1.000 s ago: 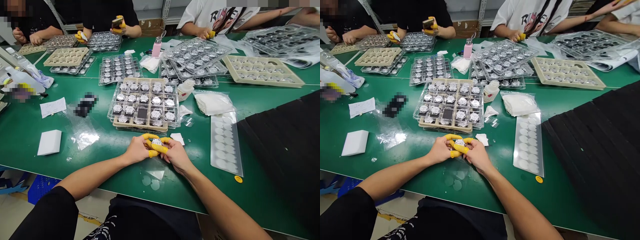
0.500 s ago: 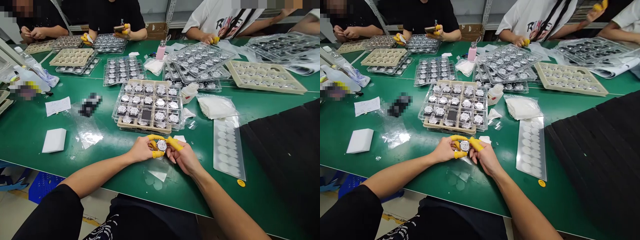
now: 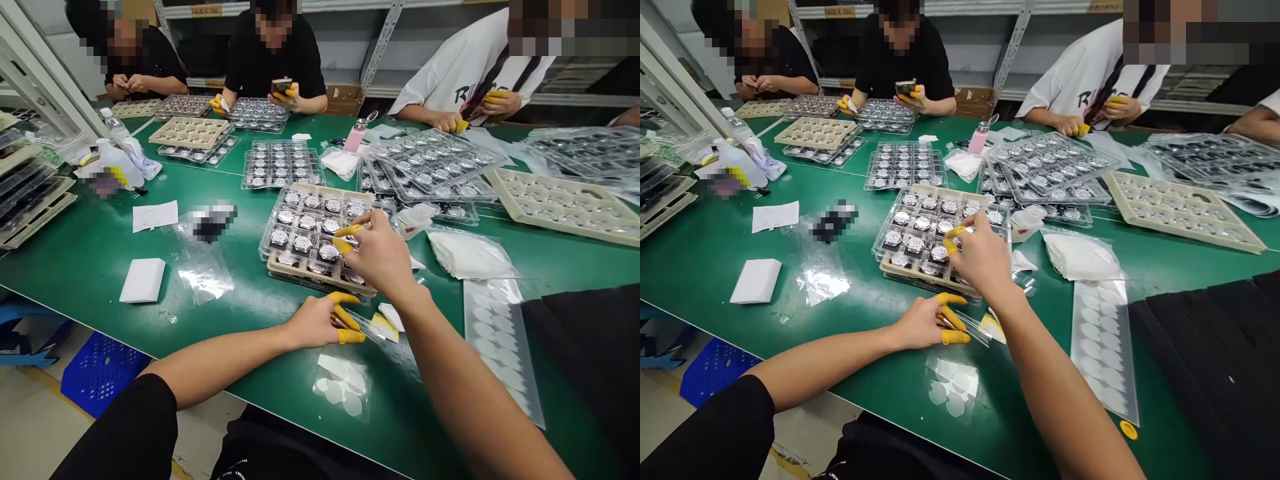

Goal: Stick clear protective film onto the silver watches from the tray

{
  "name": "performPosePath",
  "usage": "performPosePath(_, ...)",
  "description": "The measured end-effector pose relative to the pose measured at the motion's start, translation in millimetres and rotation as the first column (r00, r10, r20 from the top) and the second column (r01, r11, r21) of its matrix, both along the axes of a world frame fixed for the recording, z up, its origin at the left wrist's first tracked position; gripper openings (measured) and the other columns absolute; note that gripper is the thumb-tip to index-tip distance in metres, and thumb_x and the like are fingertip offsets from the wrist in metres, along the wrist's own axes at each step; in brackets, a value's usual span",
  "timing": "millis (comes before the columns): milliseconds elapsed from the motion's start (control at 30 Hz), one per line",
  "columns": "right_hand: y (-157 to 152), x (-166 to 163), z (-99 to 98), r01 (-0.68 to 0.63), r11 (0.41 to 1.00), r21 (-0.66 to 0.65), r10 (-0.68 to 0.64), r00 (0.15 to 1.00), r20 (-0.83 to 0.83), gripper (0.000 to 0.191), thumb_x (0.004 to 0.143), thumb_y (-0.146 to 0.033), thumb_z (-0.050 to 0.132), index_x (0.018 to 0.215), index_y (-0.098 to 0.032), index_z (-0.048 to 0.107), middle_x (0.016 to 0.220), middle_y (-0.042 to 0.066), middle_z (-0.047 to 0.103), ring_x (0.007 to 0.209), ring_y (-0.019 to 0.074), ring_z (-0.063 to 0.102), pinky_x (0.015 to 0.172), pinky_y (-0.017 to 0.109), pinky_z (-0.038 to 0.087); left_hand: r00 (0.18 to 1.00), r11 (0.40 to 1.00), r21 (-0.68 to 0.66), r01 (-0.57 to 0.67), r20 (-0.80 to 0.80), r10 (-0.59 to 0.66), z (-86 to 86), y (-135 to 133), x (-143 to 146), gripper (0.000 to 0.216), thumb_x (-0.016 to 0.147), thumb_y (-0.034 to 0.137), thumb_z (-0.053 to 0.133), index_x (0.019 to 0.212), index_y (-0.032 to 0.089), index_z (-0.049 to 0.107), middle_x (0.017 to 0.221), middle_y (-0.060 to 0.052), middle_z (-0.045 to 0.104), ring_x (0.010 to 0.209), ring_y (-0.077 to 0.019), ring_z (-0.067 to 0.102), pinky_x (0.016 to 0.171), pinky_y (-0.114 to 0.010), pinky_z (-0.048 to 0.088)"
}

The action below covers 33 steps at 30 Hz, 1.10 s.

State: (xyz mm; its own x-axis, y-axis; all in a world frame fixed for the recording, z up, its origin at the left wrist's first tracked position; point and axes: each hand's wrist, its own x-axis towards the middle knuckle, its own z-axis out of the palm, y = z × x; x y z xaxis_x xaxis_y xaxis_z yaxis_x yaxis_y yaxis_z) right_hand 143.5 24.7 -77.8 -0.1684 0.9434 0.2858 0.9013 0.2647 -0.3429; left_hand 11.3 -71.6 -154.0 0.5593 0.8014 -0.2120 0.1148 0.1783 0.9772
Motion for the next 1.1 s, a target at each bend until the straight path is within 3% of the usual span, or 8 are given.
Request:
performPosePath(67,-6,-15,2.5,0.040,0.999,0.014,-0.041,0.998,0.057,0.026,0.088,-0.032,0.060,0.102,-0.017,0.077,0.105,0.013,0.060,0.075,0.0218,0.060,0.065,0.035,0.044,1.000,1.000,0.015,0.011,0.008,-0.011,0.2,0,0,0.071,0.066,0.027,0.086,0.130,0.015,0.059,0.096,-0.010,0.080,0.094,-0.0239,0.076,0.088,-0.036,0.061)
performPosePath(233,-11,-56,-1.0,0.073,0.975,-0.210,-0.036,0.984,0.176,0.023,0.084,-0.021,0.061,0.103,-0.014,0.072,0.113,0.017,0.057,0.076,0.0239,0.063,0.063,0.035,0.042,1.000,0.996,0.087,0.014,-0.021,-0.012,0.9,1,-2,0.043,0.070,0.022,0.081,0.108,0.012,0.064,0.101,-0.013,0.079,0.093,-0.0261,0.077,0.085,-0.035,0.062)
performPosePath(367,1,-59,-7.2,0.030,0.972,-0.233,-0.065,0.987,-0.146,0.019,0.084,-0.028,0.065,0.098,-0.017,0.066,0.106,0.012,0.062,0.081,0.0228,0.063,0.072,0.035,0.045,0.999,0.993,0.113,0.017,-0.032,-0.014,1.9,1,-4,0.042,0.072,0.019,0.079,0.110,0.013,0.062,0.100,-0.013,0.079,0.095,-0.0267,0.076,0.085,-0.038,0.061)
performPosePath(467,-6,-47,-6.9,-0.010,0.969,-0.246,-0.117,0.862,-0.494,0.022,0.081,-0.033,0.069,0.095,-0.019,0.061,0.091,0.004,0.065,0.077,0.0184,0.060,0.074,0.034,0.047,1.000,0.995,0.101,0.015,-0.028,-0.012,2.7,1,-4,0.040,0.074,0.020,0.078,0.111,0.013,0.063,0.099,-0.012,0.079,0.095,-0.0253,0.076,0.088,-0.037,0.060)
performPosePath(567,-45,-22,-10.3,0.003,0.982,-0.189,-0.147,0.639,-0.755,0.033,0.078,-0.040,0.073,0.099,-0.022,0.056,0.087,0.001,0.063,0.071,0.0151,0.057,0.069,0.032,0.048,1.000,0.995,0.102,0.003,-0.004,-0.002,2.2,2,-5,0.041,0.074,0.027,0.080,0.110,0.014,0.064,0.094,-0.009,0.079,0.090,-0.0235,0.076,0.084,-0.034,0.061)
performPosePath(733,-121,22,-48.9,-0.218,0.896,-0.386,-0.290,0.370,-0.883,0.050,0.064,-0.051,0.085,0.084,-0.024,0.049,0.073,-0.004,0.054,0.065,0.0127,0.054,0.060,0.027,0.048,0.998,0.997,0.068,-0.038,0.048,0.034,-0.7,4,-4,0.063,0.063,0.024,0.087,0.120,0.016,0.064,0.097,-0.007,0.077,0.085,-0.0198,0.074,0.078,-0.029,0.060)
performPosePath(867,-129,37,-71.0,-0.302,0.832,-0.465,-0.386,0.287,-0.877,0.056,0.058,-0.048,0.090,0.085,-0.024,0.047,0.074,-0.005,0.055,0.064,0.0110,0.054,0.061,0.026,0.047,0.997,1.000,-0.005,-0.008,0.073,0.008,-0.6,3,-3,0.063,0.061,0.021,0.087,0.120,0.016,0.066,0.102,-0.007,0.076,0.084,-0.0157,0.073,0.080,-0.026,0.059)
performPosePath(1100,-121,41,-61.3,-0.295,0.819,-0.492,-0.407,0.307,-0.860,0.056,0.057,-0.045,0.091,0.085,-0.023,0.047,0.073,-0.007,0.053,0.059,0.0079,0.046,0.056,0.024,0.039,0.996,0.996,-0.027,-0.087,0.026,0.087,-1.8,1,-5,0.058,0.063,0.021,0.086,0.118,0.017,0.067,0.089,-0.003,0.074,0.080,-0.0138,0.071,0.081,-0.027,0.058)
